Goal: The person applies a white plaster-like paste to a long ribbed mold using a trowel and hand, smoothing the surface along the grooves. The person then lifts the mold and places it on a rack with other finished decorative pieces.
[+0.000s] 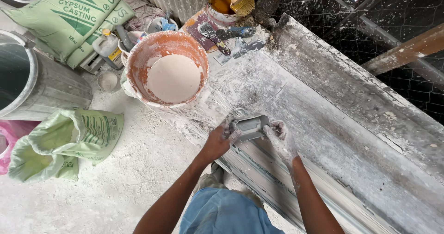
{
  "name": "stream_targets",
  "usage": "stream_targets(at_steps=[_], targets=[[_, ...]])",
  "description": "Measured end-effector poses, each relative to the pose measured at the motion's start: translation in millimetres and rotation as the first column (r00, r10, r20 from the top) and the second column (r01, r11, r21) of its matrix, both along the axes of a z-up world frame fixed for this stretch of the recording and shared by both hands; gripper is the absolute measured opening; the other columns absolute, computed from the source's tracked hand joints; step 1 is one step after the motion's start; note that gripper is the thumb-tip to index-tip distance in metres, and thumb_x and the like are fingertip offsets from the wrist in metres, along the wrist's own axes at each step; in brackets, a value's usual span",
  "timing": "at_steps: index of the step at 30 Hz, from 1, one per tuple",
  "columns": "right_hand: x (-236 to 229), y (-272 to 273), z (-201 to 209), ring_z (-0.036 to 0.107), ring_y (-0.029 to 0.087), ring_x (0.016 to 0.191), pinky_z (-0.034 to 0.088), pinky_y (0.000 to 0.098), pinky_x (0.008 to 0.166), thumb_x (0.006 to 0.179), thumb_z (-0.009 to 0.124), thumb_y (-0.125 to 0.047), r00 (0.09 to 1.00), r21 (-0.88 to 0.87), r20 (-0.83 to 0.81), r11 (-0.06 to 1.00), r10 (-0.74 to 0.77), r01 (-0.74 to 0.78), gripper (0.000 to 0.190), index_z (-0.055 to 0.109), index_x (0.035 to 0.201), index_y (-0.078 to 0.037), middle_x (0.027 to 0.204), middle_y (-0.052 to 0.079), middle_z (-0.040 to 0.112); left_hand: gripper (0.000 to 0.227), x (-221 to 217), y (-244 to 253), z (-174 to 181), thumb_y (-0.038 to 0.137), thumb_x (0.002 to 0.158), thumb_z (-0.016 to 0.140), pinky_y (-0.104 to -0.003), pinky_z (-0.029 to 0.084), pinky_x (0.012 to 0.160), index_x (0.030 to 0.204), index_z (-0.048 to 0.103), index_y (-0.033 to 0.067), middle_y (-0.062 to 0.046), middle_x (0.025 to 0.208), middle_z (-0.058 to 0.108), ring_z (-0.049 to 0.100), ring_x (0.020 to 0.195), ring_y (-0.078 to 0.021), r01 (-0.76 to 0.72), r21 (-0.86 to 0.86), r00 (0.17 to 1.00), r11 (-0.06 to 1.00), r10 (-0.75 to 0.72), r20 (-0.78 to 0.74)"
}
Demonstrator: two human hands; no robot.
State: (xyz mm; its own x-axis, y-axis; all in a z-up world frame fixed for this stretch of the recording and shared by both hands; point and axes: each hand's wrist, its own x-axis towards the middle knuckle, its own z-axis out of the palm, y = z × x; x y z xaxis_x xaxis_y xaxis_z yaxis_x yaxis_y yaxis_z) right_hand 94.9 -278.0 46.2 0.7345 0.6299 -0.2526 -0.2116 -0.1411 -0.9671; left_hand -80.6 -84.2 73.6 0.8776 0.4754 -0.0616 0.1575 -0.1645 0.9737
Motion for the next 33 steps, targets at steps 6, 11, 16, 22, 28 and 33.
stream_targets(at_steps=[6, 11, 16, 22, 28, 33], targets=[[-2, -1, 19, 0.07, 0.018, 0.1, 0.06, 0.0333, 0.087, 0.102, 0.056, -0.022, 0.982, 0.087, -0.117, 0.987, 0.148, -0.138, 0.043, 0.053, 0.14, -0.003, 0.113, 0.012, 0.069, 0.047, -5, 67, 26, 0.021, 0.093, 0.065, -0.043, 0.059, 0.073, 0.133, 0.062, -0.003, -0.022, 0.119, 0.072, 0.07, 0.094, -0.0293, -0.105, -0.297, 0.989, 0.949, 0.067, -0.135], [-9, -9, 17, 0.067, 0.02, 0.1, 0.057, 0.0338, 0.085, 0.102, 0.061, -0.018, 0.974, 0.021, -0.191, 0.992, 0.124, -0.123, 0.043, 0.053, 0.14, 0.002, 0.115, 0.012, 0.067, 0.054, -24, 178, 48, 0.033, 0.095, 0.067, -0.041, 0.058, 0.087, 0.137, 0.057, 0.0003, -0.019, 0.116, 0.066, 0.069, 0.097, -0.0264, -0.258, -0.186, 0.961, 0.948, 0.271, 0.049], [-12, -20, 3, 0.07, 0.021, 0.1, 0.059, 0.035, 0.085, 0.097, 0.061, -0.019, 0.981, -0.136, -0.192, 0.989, 0.031, -0.058, 0.043, 0.056, 0.136, -0.003, 0.119, 0.009, 0.068, 0.062, -13, 247, 37, 0.034, 0.095, 0.075, -0.051, 0.051, 0.103, 0.138, 0.054, -0.006, -0.029, 0.123, 0.065, 0.065, 0.115, -0.0432, -0.44, 0.547, 0.845, 0.712, 0.535, -0.016], [-9, -38, -34, 0.07, 0.019, 0.101, 0.056, 0.0328, 0.084, 0.1, 0.06, -0.021, 0.977, -0.158, -0.211, 0.987, -0.019, -0.014, 0.038, 0.06, 0.136, -0.006, 0.116, 0.007, 0.068, 0.063, 5, 258, -14, 0.036, 0.087, 0.073, -0.056, 0.05, 0.1, 0.136, 0.056, 0.0003, -0.034, 0.12, 0.061, 0.06, 0.113, -0.0494, -0.092, 0.935, 0.882, 0.341, 0.465, -0.083], [-13, -49, -50, 0.071, 0.02, 0.097, 0.055, 0.0331, 0.078, 0.098, 0.061, -0.023, 0.977, -0.164, -0.21, 0.986, -0.038, 0.003, 0.038, 0.062, 0.132, -0.005, 0.114, 0.008, 0.072, 0.031, 9, 250, -35, 0.019, 0.109, 0.056, -0.047, 0.059, 0.093, 0.138, 0.064, 0.0246, -0.016, 0.122, 0.067, 0.066, 0.116, -0.035, 0.205, 0.915, 0.868, 0.348, 0.367, -0.334], [-24, -56, -42, 0.07, 0.018, 0.096, 0.056, 0.0346, 0.082, 0.097, 0.063, -0.03, 0.968, -0.241, -0.229, 0.97, -0.099, 0.043, 0.042, 0.06, 0.132, -0.006, 0.114, 0.008, 0.072, 0.05, 14, 248, -49, 0.029, 0.087, 0.069, -0.047, 0.058, 0.091, 0.134, 0.06, 0.0153, -0.018, 0.113, 0.067, 0.064, 0.114, -0.0373, 0.228, 0.841, 0.852, 0.491, 0.317, -0.416]])
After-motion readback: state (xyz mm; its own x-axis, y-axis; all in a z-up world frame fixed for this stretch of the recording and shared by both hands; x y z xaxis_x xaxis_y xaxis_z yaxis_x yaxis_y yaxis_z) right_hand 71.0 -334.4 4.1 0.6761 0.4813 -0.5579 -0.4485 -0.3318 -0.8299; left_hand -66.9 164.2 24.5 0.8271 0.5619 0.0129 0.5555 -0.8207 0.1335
